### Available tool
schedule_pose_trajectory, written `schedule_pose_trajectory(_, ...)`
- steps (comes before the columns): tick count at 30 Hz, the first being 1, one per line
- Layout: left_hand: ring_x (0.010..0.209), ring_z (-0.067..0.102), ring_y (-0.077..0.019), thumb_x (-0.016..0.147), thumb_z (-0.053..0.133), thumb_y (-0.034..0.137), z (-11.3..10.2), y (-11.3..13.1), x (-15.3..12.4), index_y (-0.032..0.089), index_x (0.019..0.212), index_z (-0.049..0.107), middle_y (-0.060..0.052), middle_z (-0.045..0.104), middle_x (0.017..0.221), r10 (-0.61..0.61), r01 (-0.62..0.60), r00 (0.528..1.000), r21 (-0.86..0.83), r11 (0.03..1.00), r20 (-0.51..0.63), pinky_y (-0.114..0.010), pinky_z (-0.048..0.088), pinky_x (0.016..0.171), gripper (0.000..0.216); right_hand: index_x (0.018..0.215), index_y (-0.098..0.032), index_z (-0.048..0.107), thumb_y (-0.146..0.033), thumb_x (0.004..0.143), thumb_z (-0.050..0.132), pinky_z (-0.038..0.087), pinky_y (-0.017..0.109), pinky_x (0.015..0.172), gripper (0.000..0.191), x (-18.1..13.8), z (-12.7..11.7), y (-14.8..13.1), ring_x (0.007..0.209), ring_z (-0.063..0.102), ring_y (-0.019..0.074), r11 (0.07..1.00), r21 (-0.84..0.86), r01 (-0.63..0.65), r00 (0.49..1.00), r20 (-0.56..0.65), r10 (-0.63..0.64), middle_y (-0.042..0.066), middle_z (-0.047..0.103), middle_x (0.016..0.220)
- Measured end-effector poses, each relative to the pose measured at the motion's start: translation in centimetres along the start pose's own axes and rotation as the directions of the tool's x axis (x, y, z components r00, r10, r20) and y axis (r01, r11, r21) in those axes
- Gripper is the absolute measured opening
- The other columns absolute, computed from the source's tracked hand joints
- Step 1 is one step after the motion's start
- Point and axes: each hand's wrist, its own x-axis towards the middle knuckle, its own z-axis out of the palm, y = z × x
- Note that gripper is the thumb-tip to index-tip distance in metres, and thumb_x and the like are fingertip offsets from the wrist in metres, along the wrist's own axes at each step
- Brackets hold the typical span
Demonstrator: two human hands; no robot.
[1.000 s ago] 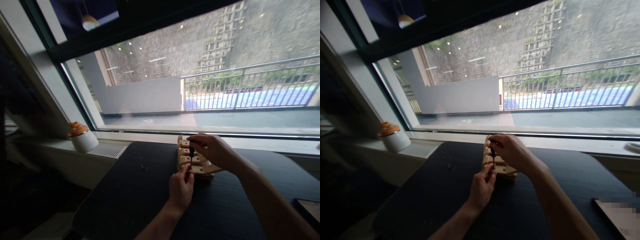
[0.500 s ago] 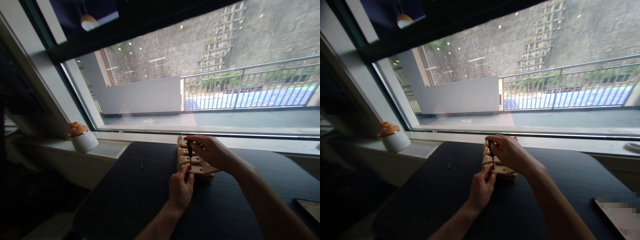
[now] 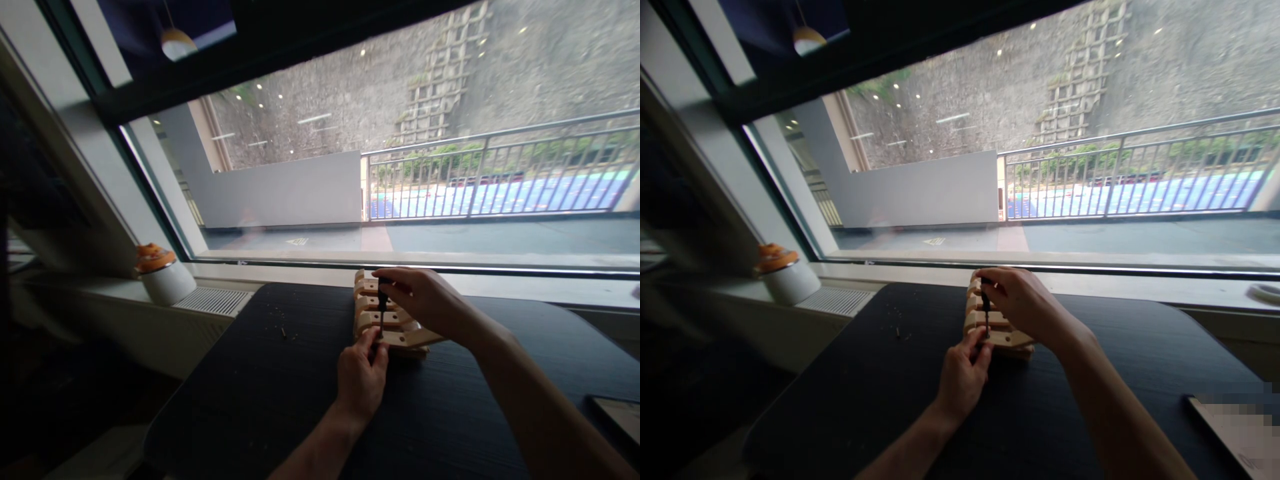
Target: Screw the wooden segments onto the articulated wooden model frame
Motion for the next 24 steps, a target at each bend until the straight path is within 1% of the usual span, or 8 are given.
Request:
schedule_pose_trajectory(3, 0.054, 0.064, -0.0147, 0.089, 0.047, 0.036, 0.0, 0.07, 0.01, 0.022, 0.116, 0.063, -0.001, 0.071, 0.07, -0.003, 0.003, 1.0, 0.002, 1.0, -0.005, -0.023, 0.053, 0.059, 0.034, 0.106, -0.021, 0.071, -0.029, 0.086, 0.052, 0.047, 0.024, 0.06, 0.028, 0.01, 0.0, -0.16, 0.068, 0.066, 0.0167, 1.0, -0.018, 0.014, 1.0, -0.011, -0.014, 0.005, 0.074, 0.087)
schedule_pose_trajectory(7, 0.053, 0.063, -0.0145, 0.089, 0.047, 0.035, 0.08, 0.02, 0.03, 0.023, 0.117, 0.062, -0.001, 0.071, 0.069, -0.005, 0.005, 1.0, 0.003, 1.0, -0.008, -0.024, 0.053, 0.059, 0.034, 0.108, -0.019, 0.07, -0.026, 0.087, 0.05, 0.046, 0.024, 0.059, 0.03, -0.07, 0.11, -0.29, 0.064, 0.065, 0.016, 0.998, -0.06, 0.011, 1.0, -0.021, -0.013, 0.005, 0.074, 0.082)
schedule_pose_trajectory(10, 0.053, 0.063, -0.0144, 0.089, 0.047, 0.035, 0.11, -0.04, 0.01, 0.023, 0.116, 0.063, -0.001, 0.07, 0.069, -0.006, 0.006, 1.0, 0.004, 1.0, -0.011, -0.023, 0.053, 0.059, 0.034, 0.109, -0.019, 0.07, -0.024, 0.088, 0.048, 0.045, 0.024, 0.059, 0.031, -0.12, 0.13, -0.23, 0.064, 0.065, 0.0155, 0.999, -0.045, 0.008, 1.0, -0.013, -0.008, 0.005, 0.074, 0.083)
schedule_pose_trajectory(16, 0.055, 0.065, -0.0153, 0.089, 0.047, 0.035, 0.04, -0.03, 0.01, 0.023, 0.117, 0.062, -0.001, 0.071, 0.069, 0.002, -0.002, 1.0, 0.005, 1.0, -0.008, -0.024, 0.053, 0.06, 0.034, 0.105, -0.022, 0.071, -0.029, 0.087, 0.052, 0.046, 0.024, 0.059, 0.027, -0.1, -0.05, -0.36, 0.067, 0.066, 0.0161, 0.999, 0.036, -0.013, 1.0, 0.005, 0.013, 0.003, 0.075, 0.085)
schedule_pose_trajectory(20, 0.057, 0.065, -0.0155, 0.09, 0.046, 0.035, -0.05, 0.03, -0.01, 0.023, 0.117, 0.062, -0.001, 0.071, 0.069, 0.009, -0.009, 1.0, 0.004, 1.0, -0.004, -0.024, 0.053, 0.061, 0.033, 0.102, -0.022, 0.071, -0.031, 0.086, 0.055, 0.046, 0.024, 0.06, 0.025, -0.07, -0.04, -0.37, 0.066, 0.065, 0.0161, 1.0, 0.014, -0.016, 1.0, -0.024, 0.016, 0.002, 0.074, 0.082)
schedule_pose_trajectory(24, 0.056, 0.065, -0.0153, 0.09, 0.046, 0.035, -0.09, 0.09, -0.01, 0.023, 0.117, 0.062, -0.001, 0.07, 0.067, 0.007, -0.007, 1.0, 0.011, 1.0, -0.005, -0.024, 0.053, 0.061, 0.034, 0.103, -0.021, 0.072, -0.031, 0.085, 0.055, 0.046, 0.024, 0.06, 0.026, -0.03, 0.02, -0.33, 0.064, 0.065, 0.0155, 1.0, 0.003, -0.013, 0.999, -0.034, 0.013, 0.003, 0.074, 0.083)
